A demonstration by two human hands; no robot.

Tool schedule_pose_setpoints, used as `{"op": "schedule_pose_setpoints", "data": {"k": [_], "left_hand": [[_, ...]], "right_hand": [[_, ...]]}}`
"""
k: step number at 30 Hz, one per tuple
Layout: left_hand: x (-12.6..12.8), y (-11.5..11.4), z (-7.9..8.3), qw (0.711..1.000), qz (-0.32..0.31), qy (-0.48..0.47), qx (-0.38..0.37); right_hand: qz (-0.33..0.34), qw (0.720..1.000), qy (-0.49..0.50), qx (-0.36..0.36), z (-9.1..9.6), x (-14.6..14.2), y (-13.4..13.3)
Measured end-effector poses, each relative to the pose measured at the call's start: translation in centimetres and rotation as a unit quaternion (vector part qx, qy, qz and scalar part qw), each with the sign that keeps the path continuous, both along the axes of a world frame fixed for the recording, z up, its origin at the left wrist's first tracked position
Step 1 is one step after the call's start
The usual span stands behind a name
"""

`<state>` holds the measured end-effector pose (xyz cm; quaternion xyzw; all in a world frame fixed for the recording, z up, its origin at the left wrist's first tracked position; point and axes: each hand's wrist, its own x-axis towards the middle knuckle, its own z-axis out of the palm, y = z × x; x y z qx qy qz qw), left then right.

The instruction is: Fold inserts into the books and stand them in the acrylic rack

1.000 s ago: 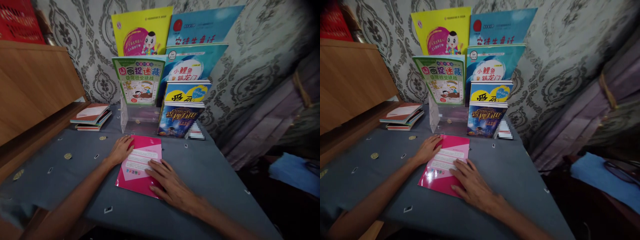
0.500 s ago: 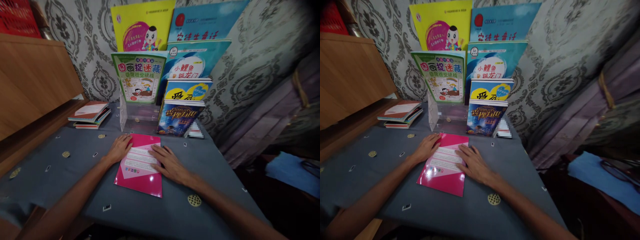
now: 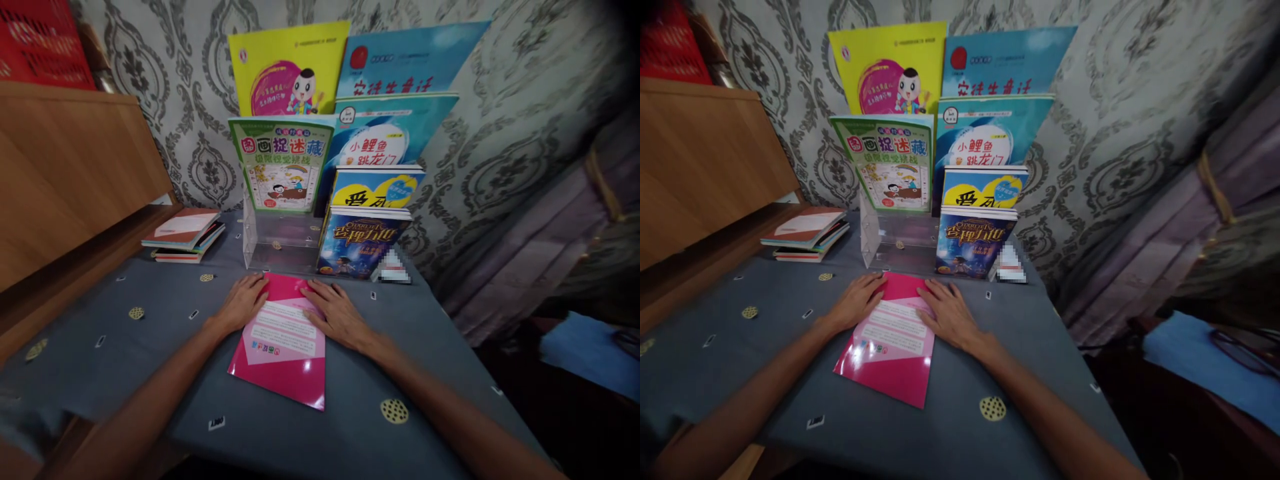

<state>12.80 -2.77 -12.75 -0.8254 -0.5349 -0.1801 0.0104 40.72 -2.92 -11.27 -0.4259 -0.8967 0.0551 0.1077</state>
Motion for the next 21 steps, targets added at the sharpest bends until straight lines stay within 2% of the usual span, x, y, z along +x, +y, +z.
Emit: {"op": "schedule_pose_setpoints", "data": {"k": [8,21], "left_hand": [[-0.1,-0.1,0.0,1.0,-0.013,0.003,0.008],[0.0,-0.4,0.1,0.998,-0.059,0.017,-0.002]], "right_hand": [[-0.017,1.0,-0.019,0.003,0.5,0.0,-1.8],[-0.009,0.997,-0.018,0.071,-0.6,1.0,-5.7]]}}
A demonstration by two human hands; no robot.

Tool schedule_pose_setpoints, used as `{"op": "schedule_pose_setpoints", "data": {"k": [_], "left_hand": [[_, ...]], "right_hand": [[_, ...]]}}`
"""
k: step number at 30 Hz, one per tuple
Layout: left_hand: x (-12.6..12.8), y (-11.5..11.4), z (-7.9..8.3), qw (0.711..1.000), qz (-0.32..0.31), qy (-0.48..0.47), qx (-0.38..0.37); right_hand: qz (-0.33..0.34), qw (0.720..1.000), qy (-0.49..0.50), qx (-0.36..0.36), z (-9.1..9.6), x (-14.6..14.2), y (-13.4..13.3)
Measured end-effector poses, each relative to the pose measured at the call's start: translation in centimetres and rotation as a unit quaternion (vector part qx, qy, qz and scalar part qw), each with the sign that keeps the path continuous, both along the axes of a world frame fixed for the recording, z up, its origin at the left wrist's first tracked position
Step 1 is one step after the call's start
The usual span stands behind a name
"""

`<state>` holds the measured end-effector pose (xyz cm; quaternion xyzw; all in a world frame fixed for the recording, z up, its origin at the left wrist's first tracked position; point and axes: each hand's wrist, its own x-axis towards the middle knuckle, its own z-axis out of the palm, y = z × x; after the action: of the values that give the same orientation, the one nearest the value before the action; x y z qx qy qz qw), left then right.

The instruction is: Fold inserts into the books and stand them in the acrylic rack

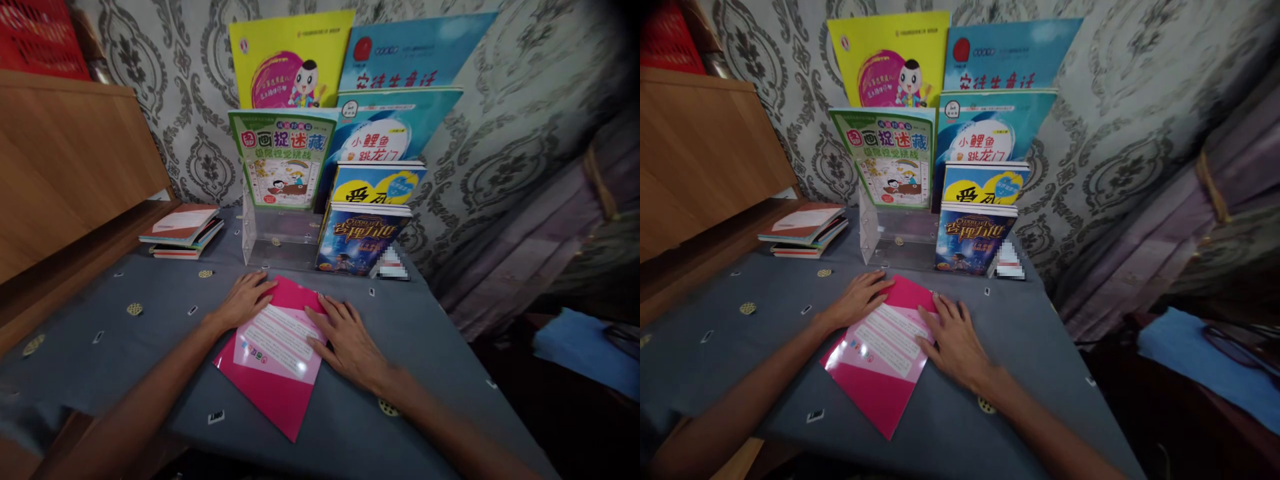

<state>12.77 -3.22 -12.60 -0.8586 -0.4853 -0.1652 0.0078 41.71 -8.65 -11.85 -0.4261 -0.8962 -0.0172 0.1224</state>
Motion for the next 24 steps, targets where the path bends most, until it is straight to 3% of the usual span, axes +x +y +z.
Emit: {"op": "schedule_pose_setpoints", "data": {"k": [3,6,12,18,24], "left_hand": [[0.3,-0.3,0.1,1.0,-0.024,0.002,-0.004],[0.5,-0.5,0.0,0.999,-0.046,-0.005,-0.007],[1.0,-0.9,0.1,0.998,-0.06,0.007,-0.02],[2.0,-2.2,0.4,0.993,-0.108,0.018,-0.034],[2.7,-3.0,0.4,0.99,-0.136,0.011,-0.033]], "right_hand": [[0.012,1.0,0.008,0.011,-0.5,0.1,-1.4],[0.072,0.997,0.026,0.006,-0.7,0.2,-3.1],[0.161,0.984,0.029,-0.073,0.5,0.4,-7.4],[0.185,0.982,0.004,-0.043,-0.9,0.0,-10.7],[0.127,0.991,0.035,0.03,-2.8,-3.2,-12.7]]}}
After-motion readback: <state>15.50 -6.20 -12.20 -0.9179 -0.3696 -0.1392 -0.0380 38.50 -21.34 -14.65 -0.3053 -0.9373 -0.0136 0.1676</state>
